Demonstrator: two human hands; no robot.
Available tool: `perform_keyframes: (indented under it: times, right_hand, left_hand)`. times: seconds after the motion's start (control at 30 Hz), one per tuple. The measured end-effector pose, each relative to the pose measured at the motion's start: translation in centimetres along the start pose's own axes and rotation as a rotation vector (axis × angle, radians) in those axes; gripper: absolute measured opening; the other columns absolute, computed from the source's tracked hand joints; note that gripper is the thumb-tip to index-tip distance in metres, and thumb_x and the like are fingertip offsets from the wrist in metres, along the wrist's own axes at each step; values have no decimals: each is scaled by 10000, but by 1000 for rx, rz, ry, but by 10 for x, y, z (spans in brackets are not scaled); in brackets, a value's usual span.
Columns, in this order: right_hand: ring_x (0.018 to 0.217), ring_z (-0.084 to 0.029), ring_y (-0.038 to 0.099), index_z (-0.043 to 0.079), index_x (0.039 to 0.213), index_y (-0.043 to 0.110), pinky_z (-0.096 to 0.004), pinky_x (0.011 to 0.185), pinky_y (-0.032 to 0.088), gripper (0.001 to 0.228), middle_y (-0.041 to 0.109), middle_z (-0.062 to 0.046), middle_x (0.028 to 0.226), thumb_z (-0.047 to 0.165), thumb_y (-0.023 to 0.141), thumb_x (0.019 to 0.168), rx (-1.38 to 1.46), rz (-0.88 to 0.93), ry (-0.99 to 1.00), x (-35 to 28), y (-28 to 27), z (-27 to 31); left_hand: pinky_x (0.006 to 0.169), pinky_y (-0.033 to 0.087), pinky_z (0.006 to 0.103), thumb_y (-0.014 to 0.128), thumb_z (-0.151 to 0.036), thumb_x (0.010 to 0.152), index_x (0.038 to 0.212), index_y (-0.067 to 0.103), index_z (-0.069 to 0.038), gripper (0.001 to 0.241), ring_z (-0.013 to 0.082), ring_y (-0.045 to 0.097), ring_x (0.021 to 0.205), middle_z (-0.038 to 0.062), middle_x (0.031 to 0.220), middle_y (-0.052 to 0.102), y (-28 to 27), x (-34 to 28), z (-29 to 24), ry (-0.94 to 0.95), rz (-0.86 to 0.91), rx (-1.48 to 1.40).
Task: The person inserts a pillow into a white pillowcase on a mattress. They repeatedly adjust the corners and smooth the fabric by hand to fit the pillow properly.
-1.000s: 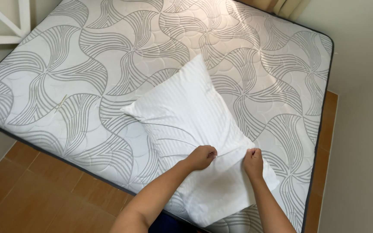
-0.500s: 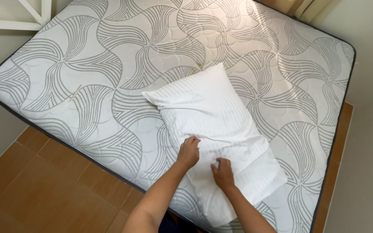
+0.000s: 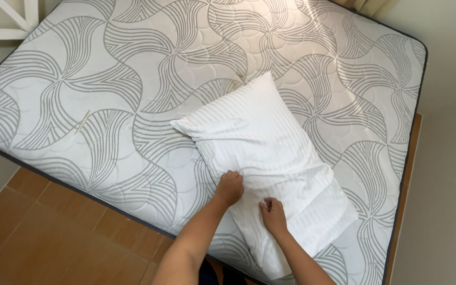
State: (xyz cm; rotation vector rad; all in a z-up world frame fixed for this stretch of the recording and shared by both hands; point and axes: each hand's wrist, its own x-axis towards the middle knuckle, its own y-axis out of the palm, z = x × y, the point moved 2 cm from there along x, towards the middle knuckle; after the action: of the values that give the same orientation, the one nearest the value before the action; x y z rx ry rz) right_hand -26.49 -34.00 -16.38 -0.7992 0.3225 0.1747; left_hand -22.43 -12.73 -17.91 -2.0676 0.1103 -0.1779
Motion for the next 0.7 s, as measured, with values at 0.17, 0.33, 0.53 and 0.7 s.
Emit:
perform_keyframes:
  times: [0.17,0.33,0.53,0.7]
  right_hand:
    - [750,-215,607,-13,941,684,-331,725,505,518,648,-108,806,499,645,1009,284,86,298,-8,3,21]
    - [695,-194,621,9,894,665,-313,609,459,506,652,-74,727,508,681,981,496,137,570,-2,33,20]
    - [795,-144,642,45,1051,599,-296,640,484,243,687,-64,922,287,589,1028,820,68,642,4,40,31]
    - [733,-181,594,52,1119,516,-335,696,584,148,625,-91,919,193,496,1079,1347,-129,509,8,58,5]
  left_hand:
    - [911,487,440,663,-169,866,865,679,-34,136,330,597,1012,145,977,652,-28,-36,-26,86,480,-384]
    - [888,502,429,653,-149,887,904,698,-45,114,318,615,1009,123,988,661,-46,-51,-13,81,540,-474]
    - [990,464,452,690,-91,856,1054,689,-48,202,357,580,1137,142,1147,645,-36,-62,35,-76,53,-345]
    - [966,427,492,733,-110,812,1162,624,-27,376,389,544,1127,180,1192,582,-75,-55,16,-100,74,-306]
